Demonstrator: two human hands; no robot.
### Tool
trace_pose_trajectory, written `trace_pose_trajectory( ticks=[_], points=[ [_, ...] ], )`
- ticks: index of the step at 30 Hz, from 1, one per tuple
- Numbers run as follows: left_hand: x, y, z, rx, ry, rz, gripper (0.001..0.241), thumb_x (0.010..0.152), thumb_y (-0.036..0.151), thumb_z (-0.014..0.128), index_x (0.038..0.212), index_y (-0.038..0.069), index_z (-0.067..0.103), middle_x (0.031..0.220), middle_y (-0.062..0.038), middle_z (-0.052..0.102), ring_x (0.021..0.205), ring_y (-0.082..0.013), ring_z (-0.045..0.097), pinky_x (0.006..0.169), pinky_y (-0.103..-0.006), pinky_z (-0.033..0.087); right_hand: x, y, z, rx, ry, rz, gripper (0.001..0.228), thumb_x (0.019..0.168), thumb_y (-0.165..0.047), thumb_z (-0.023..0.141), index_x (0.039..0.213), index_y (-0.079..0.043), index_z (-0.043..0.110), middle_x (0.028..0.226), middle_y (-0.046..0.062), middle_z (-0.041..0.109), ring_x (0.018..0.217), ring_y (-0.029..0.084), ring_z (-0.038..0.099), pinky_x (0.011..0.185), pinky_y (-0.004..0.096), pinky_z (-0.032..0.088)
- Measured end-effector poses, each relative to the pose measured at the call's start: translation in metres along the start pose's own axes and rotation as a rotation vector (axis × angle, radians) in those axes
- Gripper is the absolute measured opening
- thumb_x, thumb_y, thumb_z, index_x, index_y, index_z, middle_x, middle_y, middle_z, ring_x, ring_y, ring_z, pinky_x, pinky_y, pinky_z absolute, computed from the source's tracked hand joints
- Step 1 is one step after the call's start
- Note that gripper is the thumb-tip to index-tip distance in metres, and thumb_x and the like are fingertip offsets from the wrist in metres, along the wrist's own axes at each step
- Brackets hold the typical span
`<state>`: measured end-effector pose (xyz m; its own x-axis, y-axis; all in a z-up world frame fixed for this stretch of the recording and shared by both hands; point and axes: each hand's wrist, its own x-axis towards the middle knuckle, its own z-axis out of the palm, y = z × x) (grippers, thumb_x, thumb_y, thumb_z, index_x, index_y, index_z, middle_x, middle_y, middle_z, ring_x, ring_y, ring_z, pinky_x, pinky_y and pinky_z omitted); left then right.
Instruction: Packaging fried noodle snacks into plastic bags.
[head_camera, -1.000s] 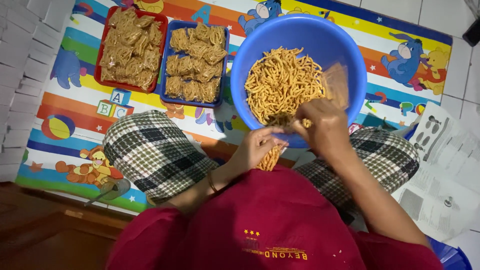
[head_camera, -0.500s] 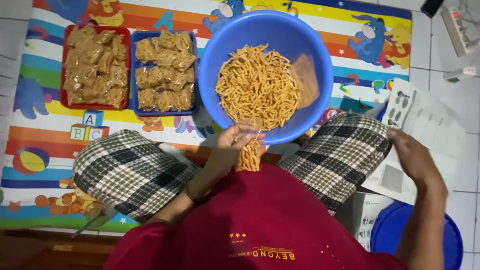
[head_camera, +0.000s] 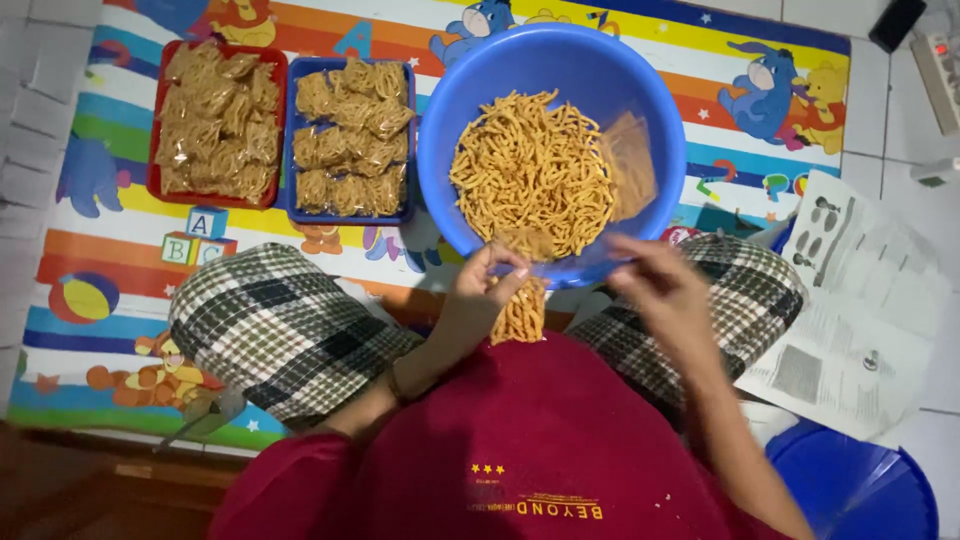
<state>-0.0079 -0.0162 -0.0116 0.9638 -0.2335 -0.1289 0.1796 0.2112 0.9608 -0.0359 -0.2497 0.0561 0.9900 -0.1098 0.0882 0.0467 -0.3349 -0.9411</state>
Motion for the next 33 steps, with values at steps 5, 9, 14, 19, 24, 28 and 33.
trace_pose_trajectory(
  ticks=[5,9,14,19,24,28,33],
  points=[
    [-0.007,-0.023,-0.008,0.060,0.036,0.051,0.010,0.093,0.012,0.073,0.098,0.007,0.066,0.105,-0.014,0.072,0.091,-0.0170,0.067,0.081,-0.0303,0.052,0.000,0.017,0.072,0.229,-0.218,0.155,0.033,0.087,-0.014,0.081,0.118,-0.005,0.078,0.100,0.012,0.073,0.098,0.018,0.063,0.094,0.038,0.052],
    [-0.014,-0.009,-0.013,0.159,0.056,0.091,0.009,0.095,0.012,0.069,0.095,0.004,0.063,0.096,-0.015,0.071,0.085,-0.0162,0.065,0.073,-0.0300,0.049,-0.002,0.035,0.093,0.203,-0.177,0.193,0.026,0.083,-0.010,0.087,0.108,-0.006,0.082,0.094,0.007,0.070,0.093,0.014,0.062,0.091,0.035,0.051],
    [-0.015,-0.001,-0.014,0.102,0.037,0.093,0.013,0.099,0.011,0.065,0.089,0.004,0.061,0.096,-0.019,0.073,0.091,-0.0256,0.071,0.077,-0.0322,0.050,-0.001,0.011,0.096,0.256,-0.176,0.231,0.014,0.086,-0.010,0.084,0.098,-0.004,0.081,0.088,0.007,0.070,0.090,0.013,0.062,0.086,0.034,0.052],
    [-0.019,0.009,-0.017,0.100,0.036,0.052,0.017,0.098,0.020,0.070,0.089,0.006,0.069,0.081,-0.011,0.070,0.077,-0.0132,0.060,0.069,-0.0265,0.045,0.000,0.020,0.087,0.283,-0.161,0.253,0.012,0.086,-0.007,0.083,0.096,-0.001,0.080,0.084,0.007,0.068,0.087,0.013,0.061,0.082,0.031,0.055],
    [-0.025,-0.003,-0.025,0.015,0.036,0.007,0.018,0.098,0.015,0.063,0.104,0.006,0.076,0.088,-0.010,0.073,0.090,-0.0144,0.060,0.078,-0.0284,0.049,-0.001,0.041,0.080,0.205,-0.209,0.151,0.012,0.084,-0.006,0.083,0.096,-0.001,0.081,0.089,0.009,0.068,0.095,0.016,0.062,0.089,0.035,0.051],
    [-0.022,-0.001,-0.030,-0.129,-0.060,0.082,0.021,0.104,0.012,0.059,0.110,0.002,0.076,0.109,-0.020,0.076,0.103,-0.0286,0.072,0.091,-0.0401,0.054,0.002,0.045,0.077,0.212,-0.251,0.088,0.005,0.086,-0.002,0.079,0.091,-0.002,0.081,0.088,0.010,0.067,0.091,0.018,0.060,0.085,0.035,0.050],
    [-0.022,-0.016,-0.042,-0.239,-0.206,0.102,0.022,0.106,0.014,0.054,0.104,0.001,0.071,0.126,-0.022,0.068,0.109,-0.0216,0.064,0.093,-0.0380,0.050,0.003,0.064,0.072,0.209,-0.367,-0.040,0.003,0.089,-0.005,0.077,0.087,-0.004,0.079,0.090,0.012,0.066,0.090,0.021,0.060,0.085,0.038,0.048]
  ],
)
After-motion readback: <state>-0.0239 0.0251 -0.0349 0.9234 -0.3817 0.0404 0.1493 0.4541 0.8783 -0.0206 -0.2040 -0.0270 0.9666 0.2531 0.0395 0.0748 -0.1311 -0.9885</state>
